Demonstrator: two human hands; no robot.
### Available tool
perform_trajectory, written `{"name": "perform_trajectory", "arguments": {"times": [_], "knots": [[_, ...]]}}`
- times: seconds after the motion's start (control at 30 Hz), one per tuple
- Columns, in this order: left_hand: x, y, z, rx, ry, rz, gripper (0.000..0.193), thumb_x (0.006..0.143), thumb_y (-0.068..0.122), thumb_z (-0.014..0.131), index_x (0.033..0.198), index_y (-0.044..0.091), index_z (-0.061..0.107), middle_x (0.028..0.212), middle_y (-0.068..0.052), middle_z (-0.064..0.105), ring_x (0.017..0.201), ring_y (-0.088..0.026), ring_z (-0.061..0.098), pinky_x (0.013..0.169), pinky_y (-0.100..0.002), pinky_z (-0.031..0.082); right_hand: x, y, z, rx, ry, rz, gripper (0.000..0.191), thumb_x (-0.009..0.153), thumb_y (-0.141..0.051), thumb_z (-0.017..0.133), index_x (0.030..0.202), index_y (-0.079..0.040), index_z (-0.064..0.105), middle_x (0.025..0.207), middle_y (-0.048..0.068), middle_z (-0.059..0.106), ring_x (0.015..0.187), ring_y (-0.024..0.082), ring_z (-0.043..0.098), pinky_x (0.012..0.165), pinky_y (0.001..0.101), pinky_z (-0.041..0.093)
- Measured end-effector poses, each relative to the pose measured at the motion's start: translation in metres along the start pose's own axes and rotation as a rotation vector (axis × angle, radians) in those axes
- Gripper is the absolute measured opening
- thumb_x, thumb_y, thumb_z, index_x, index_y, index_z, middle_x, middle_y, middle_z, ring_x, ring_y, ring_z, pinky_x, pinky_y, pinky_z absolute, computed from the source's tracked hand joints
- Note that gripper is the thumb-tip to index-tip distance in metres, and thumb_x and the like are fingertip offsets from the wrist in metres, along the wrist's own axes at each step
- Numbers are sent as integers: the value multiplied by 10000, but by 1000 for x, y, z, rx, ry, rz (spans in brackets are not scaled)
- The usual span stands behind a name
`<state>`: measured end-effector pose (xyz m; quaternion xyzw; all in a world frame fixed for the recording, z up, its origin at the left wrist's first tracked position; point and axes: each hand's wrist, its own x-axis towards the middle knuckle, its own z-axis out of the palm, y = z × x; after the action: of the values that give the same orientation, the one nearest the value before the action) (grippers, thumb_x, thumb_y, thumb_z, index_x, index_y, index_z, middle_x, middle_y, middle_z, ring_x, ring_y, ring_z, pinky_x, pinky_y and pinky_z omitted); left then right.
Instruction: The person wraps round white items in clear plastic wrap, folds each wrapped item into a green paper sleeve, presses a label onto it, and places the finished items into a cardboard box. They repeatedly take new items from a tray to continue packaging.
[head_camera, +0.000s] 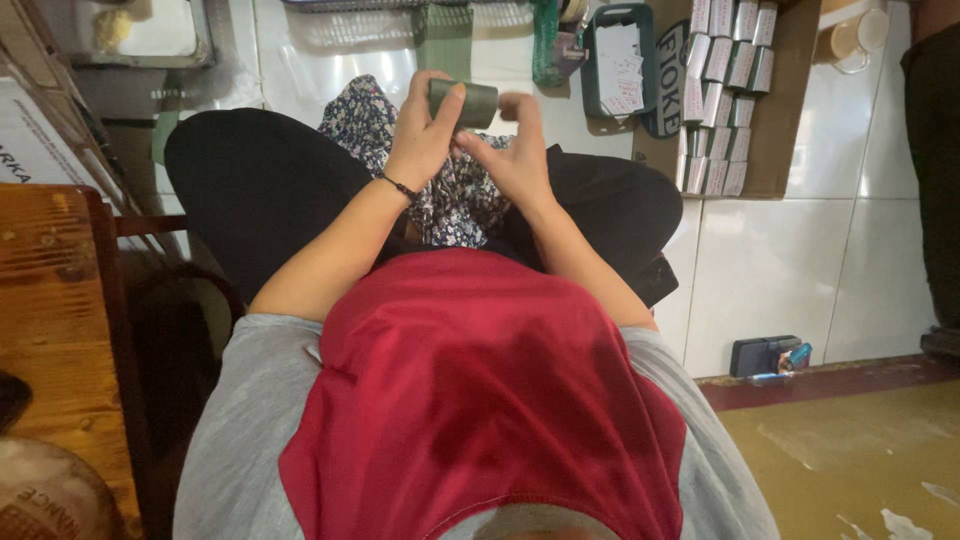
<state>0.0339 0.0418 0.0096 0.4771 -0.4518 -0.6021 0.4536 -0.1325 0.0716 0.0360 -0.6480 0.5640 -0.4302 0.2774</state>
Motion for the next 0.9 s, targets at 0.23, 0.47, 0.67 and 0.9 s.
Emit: {"name": "perform_trajectory", "arguments": {"times": [0.23, 0.47, 0.67, 0.9], "knots": [[-11, 13, -5, -23, -306, 121, 250, 995, 140, 716, 1215, 101, 604, 1157, -99, 562, 935, -167, 552, 759, -308, 457, 5, -3, -44, 124, -341, -68, 356, 1047, -233, 742, 1344, -59, 650, 1269, 97, 665, 1217, 223, 636, 1107, 334, 491], [-28, 32, 7, 211, -487, 499, 824, 798, 22, 682, 1536, 127, 330, 1683, -144, 134, 1585, -379, 209, 1288, -463, 322, 7, -12, -72, 232, -378, -108, 449, 797, -67, 800, 1166, -54, 545, 1269, 119, 573, 1243, 266, 567, 1103, 362, 452], [-33, 57, 19, 519, -494, 636, 984, 849, 79, 769, 1649, 151, 201, 1639, -186, 318, 1501, -429, 355, 1253, -495, 352, -4, -20, -90, 124, -321, -209, 399, 778, -3, 790, 1069, -64, 523, 1308, 126, 570, 1245, 301, 560, 1090, 381, 456], [-37, 55, 20, 718, -563, 620, 976, 883, 198, 828, 1639, 129, 214, 1296, -216, 650, 1210, -429, 605, 1082, -498, 446, -20, -19, -94, -9, -374, -244, 344, 762, -5, 807, 945, -57, 520, 1278, 161, 546, 1220, 357, 536, 1026, 415, 477]]}}
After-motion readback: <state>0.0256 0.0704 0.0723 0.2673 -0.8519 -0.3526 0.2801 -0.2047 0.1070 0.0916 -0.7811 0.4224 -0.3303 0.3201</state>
